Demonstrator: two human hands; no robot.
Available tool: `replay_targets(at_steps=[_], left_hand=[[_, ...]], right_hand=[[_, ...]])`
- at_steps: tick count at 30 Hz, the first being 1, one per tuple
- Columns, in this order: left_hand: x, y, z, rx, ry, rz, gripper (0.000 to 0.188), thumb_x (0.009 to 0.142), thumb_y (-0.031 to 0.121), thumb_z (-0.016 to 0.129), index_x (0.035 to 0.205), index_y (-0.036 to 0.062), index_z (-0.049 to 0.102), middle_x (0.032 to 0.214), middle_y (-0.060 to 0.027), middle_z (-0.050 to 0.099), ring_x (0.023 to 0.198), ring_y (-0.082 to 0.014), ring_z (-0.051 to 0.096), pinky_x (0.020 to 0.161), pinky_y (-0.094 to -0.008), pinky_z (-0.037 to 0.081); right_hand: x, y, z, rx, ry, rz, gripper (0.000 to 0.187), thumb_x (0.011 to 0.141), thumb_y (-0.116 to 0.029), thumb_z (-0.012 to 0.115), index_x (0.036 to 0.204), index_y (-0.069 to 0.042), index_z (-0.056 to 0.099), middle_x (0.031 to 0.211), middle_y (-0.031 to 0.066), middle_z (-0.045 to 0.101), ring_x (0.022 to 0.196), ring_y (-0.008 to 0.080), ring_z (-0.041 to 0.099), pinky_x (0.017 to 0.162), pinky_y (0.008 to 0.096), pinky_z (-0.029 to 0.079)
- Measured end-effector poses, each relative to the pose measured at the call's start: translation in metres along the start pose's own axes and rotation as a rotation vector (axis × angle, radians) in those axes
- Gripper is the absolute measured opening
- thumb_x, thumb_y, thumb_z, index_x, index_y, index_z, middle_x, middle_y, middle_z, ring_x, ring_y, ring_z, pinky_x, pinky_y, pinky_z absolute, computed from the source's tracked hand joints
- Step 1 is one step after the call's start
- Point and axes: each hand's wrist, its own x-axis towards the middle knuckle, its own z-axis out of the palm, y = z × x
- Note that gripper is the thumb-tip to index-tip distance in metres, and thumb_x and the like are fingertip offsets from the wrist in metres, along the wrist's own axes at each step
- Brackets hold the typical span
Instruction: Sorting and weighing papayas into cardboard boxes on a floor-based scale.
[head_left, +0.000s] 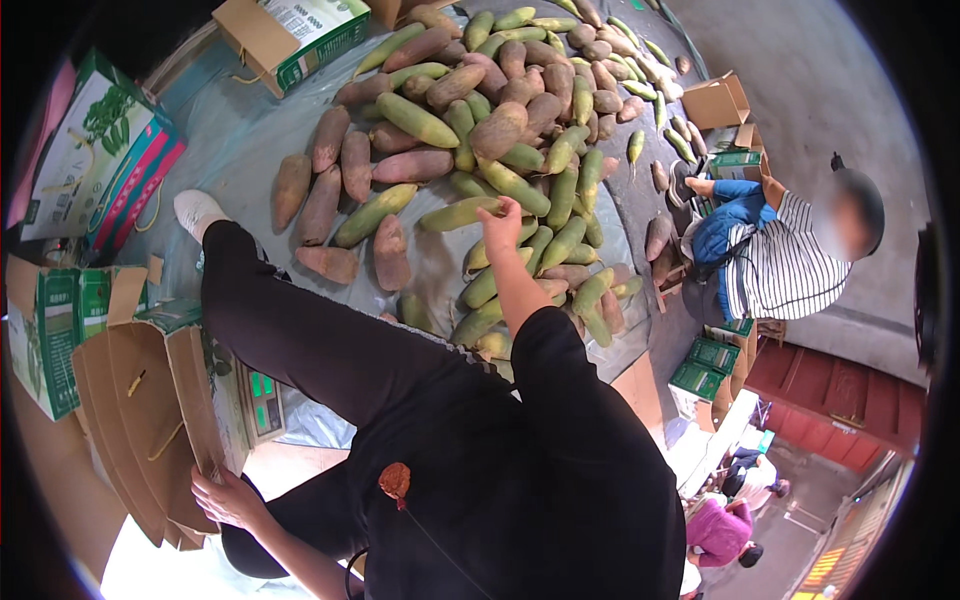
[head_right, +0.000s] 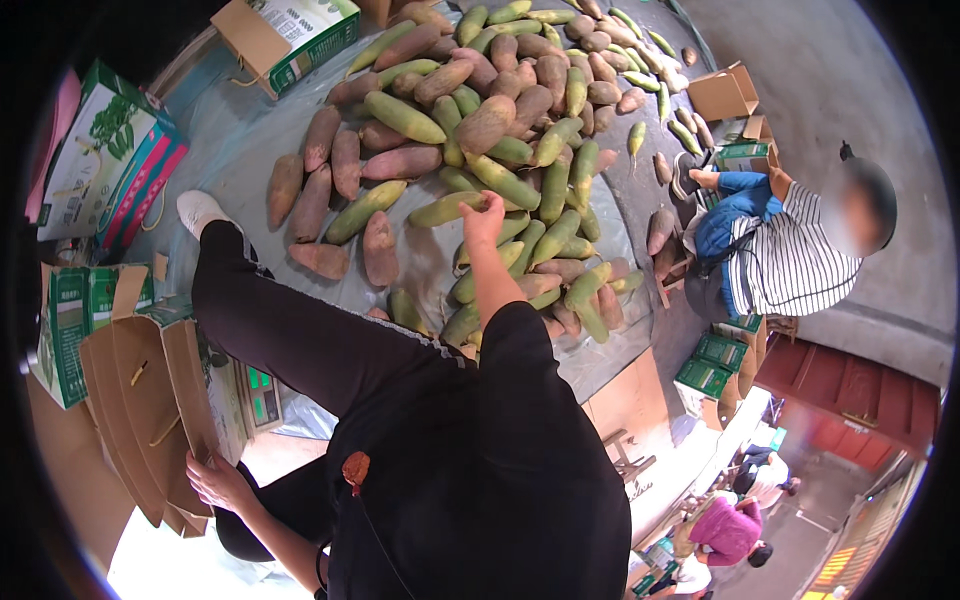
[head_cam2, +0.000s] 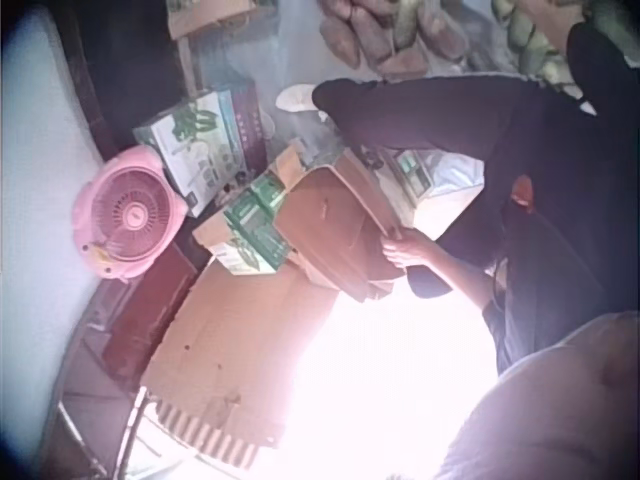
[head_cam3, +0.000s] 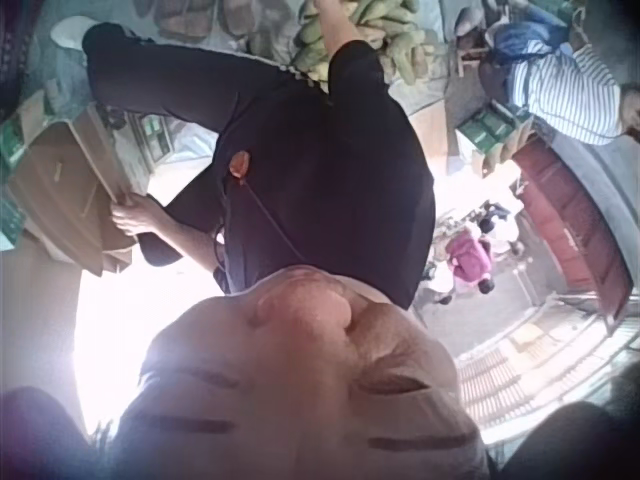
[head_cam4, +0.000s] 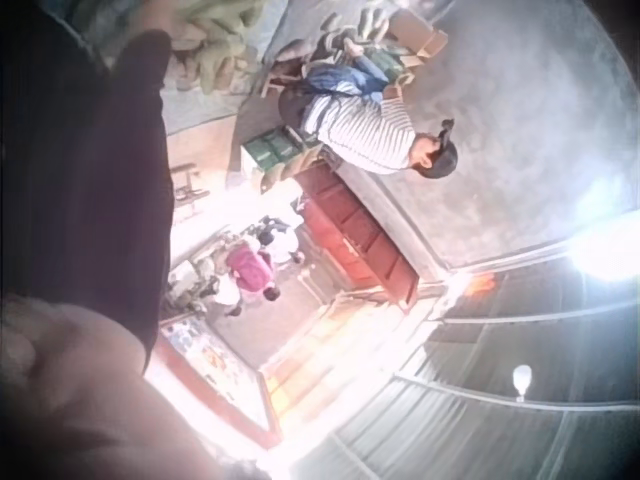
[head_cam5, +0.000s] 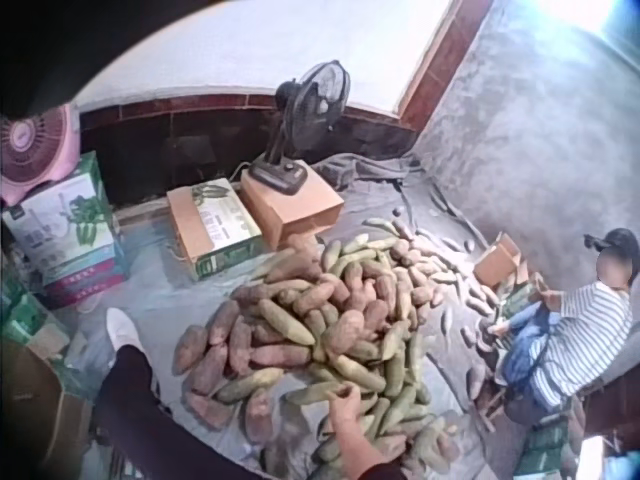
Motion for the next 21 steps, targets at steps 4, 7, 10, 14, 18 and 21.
replay_targets(at_steps=[4, 7, 10, 14, 18, 21], left_hand=[[-0.002, -0.005, -0.002, 0.002, 0.01, 0.005, 0.044, 0.083, 0.025, 0.06, 0.122, 0.0096, 0.047, 0.111, -0.0105, 0.054, 0.104, -0.0308, 0.052, 0.082, -0.0474, 0.041], [-0.004, 0.0, -0.009, -0.014, 0.003, -0.002, 0.044, 0.083, 0.024, 0.06, 0.122, 0.0092, 0.047, 0.11, -0.0105, 0.054, 0.103, -0.0308, 0.052, 0.082, -0.047, 0.04], [-0.005, 0.001, -0.01, -0.03, 0.021, 0.001, 0.044, 0.082, 0.022, 0.061, 0.122, 0.0089, 0.048, 0.11, -0.0104, 0.054, 0.102, -0.0308, 0.052, 0.082, -0.0465, 0.04], [-0.003, 0.0, -0.01, -0.039, -0.001, -0.039, 0.044, 0.081, 0.02, 0.062, 0.121, 0.0088, 0.048, 0.11, -0.0101, 0.054, 0.102, -0.0304, 0.052, 0.082, -0.0461, 0.04], [-0.006, 0.002, -0.013, -0.043, 0.016, 0.003, 0.043, 0.081, 0.02, 0.062, 0.121, 0.0085, 0.048, 0.108, -0.0106, 0.054, 0.101, -0.0302, 0.052, 0.081, -0.0459, 0.04], [-0.008, 0.001, -0.014, -0.052, 0.0, -0.006, 0.042, 0.082, 0.02, 0.061, 0.12, 0.0082, 0.048, 0.108, -0.011, 0.054, 0.101, -0.0309, 0.052, 0.081, -0.0463, 0.04]], right_hand=[[-0.021, -0.025, 0.015, -0.059, 0.001, 0.045, 0.048, 0.062, -0.01, 0.079, 0.104, -0.005, 0.055, 0.095, 0.0105, 0.059, 0.088, 0.0234, 0.056, 0.079, 0.0341, 0.047], [-0.031, -0.044, 0.017, -0.138, -0.011, -0.017, 0.048, 0.06, -0.011, 0.08, 0.101, -0.006, 0.055, 0.096, 0.0115, 0.061, 0.091, 0.0278, 0.057, 0.081, 0.0373, 0.046], [-0.04, -0.051, 0.016, -0.211, -0.039, -0.09, 0.047, 0.062, -0.008, 0.078, 0.101, -0.003, 0.053, 0.096, 0.0096, 0.06, 0.088, 0.0215, 0.057, 0.079, 0.0329, 0.046], [-0.055, -0.061, 0.018, -0.265, -0.053, -0.182, 0.05, 0.059, -0.01, 0.079, 0.101, -0.004, 0.054, 0.097, 0.0121, 0.059, 0.091, 0.0278, 0.057, 0.081, 0.0366, 0.046], [-0.06, -0.065, 0.017, -0.29, -0.041, -0.165, 0.051, 0.06, -0.011, 0.079, 0.105, -0.008, 0.055, 0.104, 0.0117, 0.056, 0.097, 0.0288, 0.055, 0.084, 0.0372, 0.045], [-0.069, -0.073, 0.015, -0.338, -0.042, -0.198, 0.051, 0.061, -0.011, 0.078, 0.105, -0.008, 0.054, 0.104, 0.0117, 0.055, 0.098, 0.0298, 0.053, 0.085, 0.0384, 0.045]])
